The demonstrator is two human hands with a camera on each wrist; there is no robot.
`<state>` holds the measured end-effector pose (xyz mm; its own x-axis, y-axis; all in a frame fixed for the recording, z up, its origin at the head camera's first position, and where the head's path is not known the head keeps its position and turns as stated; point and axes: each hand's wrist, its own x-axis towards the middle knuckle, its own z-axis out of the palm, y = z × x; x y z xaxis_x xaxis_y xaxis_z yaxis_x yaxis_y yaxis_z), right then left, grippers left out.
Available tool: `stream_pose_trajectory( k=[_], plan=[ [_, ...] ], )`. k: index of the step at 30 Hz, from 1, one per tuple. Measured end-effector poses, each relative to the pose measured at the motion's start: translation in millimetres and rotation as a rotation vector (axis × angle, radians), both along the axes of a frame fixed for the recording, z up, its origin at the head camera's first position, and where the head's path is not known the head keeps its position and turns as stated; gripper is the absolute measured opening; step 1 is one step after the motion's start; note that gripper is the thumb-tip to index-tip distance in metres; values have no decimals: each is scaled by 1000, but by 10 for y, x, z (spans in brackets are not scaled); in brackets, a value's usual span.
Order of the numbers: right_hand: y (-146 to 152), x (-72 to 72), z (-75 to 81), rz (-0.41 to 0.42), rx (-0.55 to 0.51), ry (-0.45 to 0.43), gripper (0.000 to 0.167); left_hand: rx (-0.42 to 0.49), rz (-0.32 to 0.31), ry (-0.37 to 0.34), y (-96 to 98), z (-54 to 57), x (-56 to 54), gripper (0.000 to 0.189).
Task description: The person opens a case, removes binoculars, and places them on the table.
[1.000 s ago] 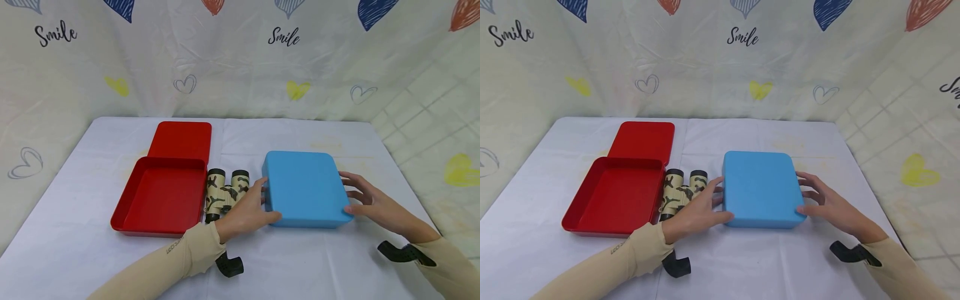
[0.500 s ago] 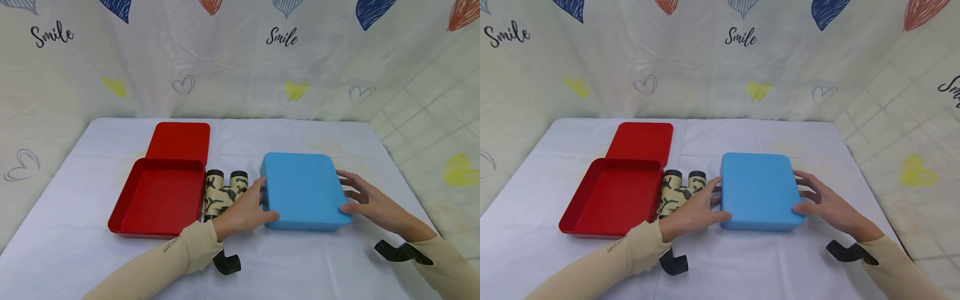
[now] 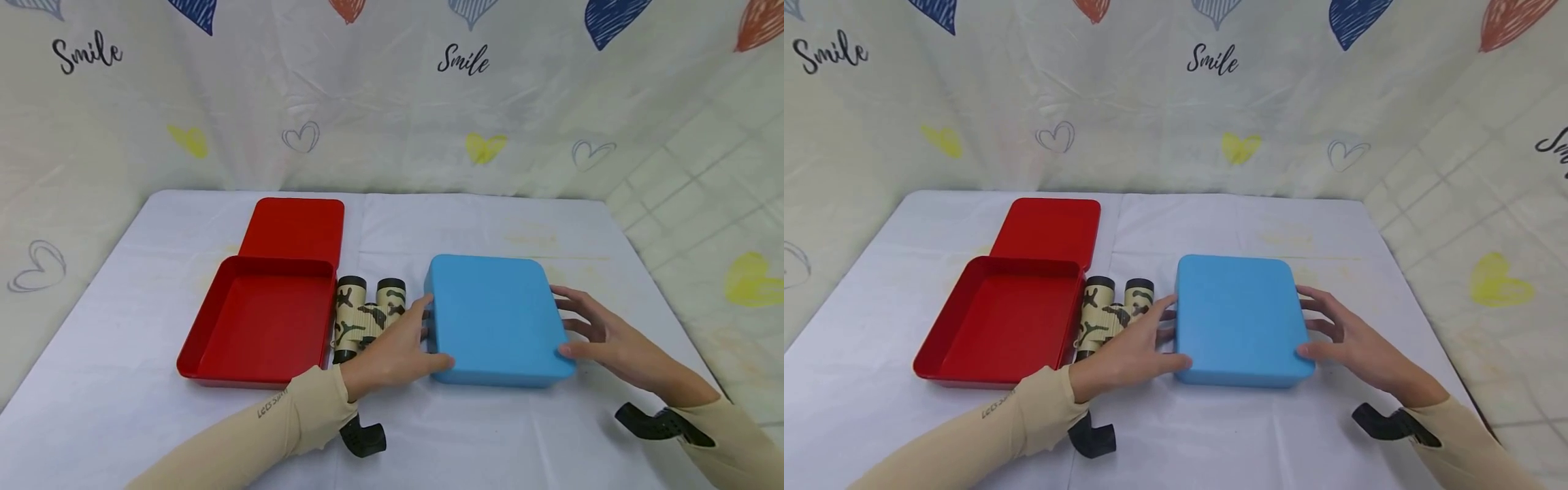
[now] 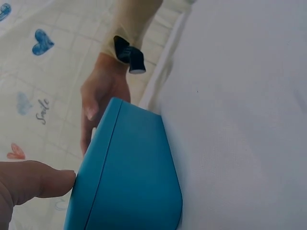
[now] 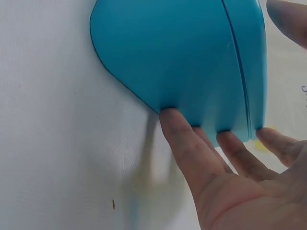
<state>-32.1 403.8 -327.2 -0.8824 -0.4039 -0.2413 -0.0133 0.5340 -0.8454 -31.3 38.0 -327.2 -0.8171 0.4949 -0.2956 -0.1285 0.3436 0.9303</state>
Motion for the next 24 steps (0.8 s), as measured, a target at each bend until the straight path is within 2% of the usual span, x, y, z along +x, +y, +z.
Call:
stream_pose_trajectory(
  k=[4,10,17,24],
  plan=[
    [9,-73,-17,-18,73,33,73,-5,-10,-8,-40,39,-28,99],
    [37,-219,-20,-76,155,36,62,4,-47,-11,-80,124,-114,98],
    [33,-368,-3,-177,172,53,54,-103,-77,19,-136,250,-227,91],
    [-36,-548,40,-196,186,29,54,-148,-55,-2,-159,298,-320,86]
  ],
)
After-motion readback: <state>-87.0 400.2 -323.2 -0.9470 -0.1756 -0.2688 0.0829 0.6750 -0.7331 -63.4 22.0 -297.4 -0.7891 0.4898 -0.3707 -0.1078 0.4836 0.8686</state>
